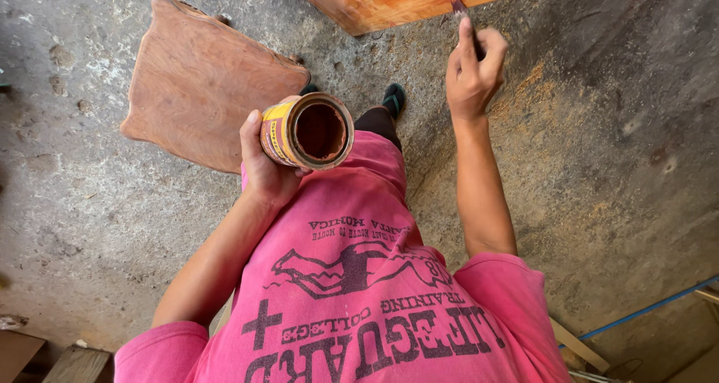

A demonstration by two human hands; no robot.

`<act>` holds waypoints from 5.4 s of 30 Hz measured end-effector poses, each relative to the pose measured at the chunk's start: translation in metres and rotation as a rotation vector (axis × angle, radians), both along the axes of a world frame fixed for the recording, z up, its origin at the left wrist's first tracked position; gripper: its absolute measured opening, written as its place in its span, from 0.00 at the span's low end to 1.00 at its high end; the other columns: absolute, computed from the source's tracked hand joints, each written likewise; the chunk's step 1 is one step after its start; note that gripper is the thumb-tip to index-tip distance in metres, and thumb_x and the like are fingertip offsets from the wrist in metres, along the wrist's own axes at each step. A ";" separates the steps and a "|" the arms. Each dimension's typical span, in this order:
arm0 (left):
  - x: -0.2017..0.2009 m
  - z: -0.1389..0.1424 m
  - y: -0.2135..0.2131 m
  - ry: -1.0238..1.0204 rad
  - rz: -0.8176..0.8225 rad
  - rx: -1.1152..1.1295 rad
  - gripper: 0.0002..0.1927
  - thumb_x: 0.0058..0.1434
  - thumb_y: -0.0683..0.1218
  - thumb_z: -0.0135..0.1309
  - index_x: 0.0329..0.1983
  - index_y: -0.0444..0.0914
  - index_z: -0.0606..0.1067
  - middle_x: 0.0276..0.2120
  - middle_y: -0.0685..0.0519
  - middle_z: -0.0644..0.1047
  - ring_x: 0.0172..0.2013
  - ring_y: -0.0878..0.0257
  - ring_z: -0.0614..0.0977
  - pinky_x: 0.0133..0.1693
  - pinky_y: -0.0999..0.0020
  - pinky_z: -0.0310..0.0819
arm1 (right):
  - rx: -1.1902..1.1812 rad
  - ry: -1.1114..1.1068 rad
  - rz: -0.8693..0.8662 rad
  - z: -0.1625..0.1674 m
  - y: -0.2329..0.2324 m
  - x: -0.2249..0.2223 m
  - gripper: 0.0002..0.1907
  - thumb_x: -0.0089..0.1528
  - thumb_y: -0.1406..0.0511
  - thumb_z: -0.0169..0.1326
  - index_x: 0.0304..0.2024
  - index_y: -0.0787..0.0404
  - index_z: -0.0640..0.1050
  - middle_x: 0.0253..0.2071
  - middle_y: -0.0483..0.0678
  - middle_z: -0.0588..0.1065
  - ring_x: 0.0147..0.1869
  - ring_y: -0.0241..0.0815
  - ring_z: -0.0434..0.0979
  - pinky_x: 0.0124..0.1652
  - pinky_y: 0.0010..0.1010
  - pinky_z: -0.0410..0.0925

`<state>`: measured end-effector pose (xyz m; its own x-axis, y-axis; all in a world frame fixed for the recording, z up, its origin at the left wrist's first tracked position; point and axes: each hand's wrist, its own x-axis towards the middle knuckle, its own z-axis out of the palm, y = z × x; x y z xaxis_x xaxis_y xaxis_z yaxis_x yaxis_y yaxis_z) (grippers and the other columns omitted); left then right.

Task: The person holds an open can of wood stain in one hand and a brush in the other, brushing the stain onto the raw wood surfaces and edges of a wooden cabinet frame. They move around the piece, reaching different panels and edges to coat the unfinished wood.

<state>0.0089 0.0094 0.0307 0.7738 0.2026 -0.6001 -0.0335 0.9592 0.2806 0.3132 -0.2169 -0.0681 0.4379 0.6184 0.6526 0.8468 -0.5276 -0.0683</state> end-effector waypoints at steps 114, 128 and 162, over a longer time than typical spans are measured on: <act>-0.003 -0.002 -0.018 0.048 -0.028 0.081 0.35 0.67 0.69 0.45 0.67 0.43 0.67 0.48 0.52 0.80 0.33 0.64 0.81 0.22 0.72 0.65 | -0.106 0.312 0.083 -0.003 -0.018 -0.003 0.28 0.61 0.78 0.62 0.62 0.51 0.79 0.52 0.49 0.71 0.45 0.41 0.79 0.44 0.33 0.76; -0.003 0.004 -0.017 0.081 -0.010 0.102 0.36 0.66 0.69 0.47 0.68 0.43 0.67 0.52 0.51 0.80 0.37 0.64 0.82 0.25 0.72 0.69 | 0.007 0.089 0.035 -0.016 -0.007 0.001 0.34 0.59 0.82 0.59 0.64 0.50 0.77 0.46 0.47 0.69 0.43 0.43 0.77 0.38 0.31 0.74; 0.001 0.008 -0.013 0.109 0.006 0.122 0.37 0.66 0.70 0.47 0.68 0.42 0.67 0.53 0.50 0.80 0.39 0.63 0.82 0.25 0.73 0.69 | -0.060 0.225 -0.048 -0.049 0.017 -0.008 0.29 0.63 0.75 0.61 0.64 0.45 0.78 0.46 0.43 0.70 0.40 0.37 0.78 0.37 0.28 0.77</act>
<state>0.0095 -0.0033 0.0387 0.7037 0.2841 -0.6513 -0.0023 0.9175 0.3977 0.3051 -0.2000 -0.1171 0.5976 0.6283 0.4981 0.7879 -0.5754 -0.2195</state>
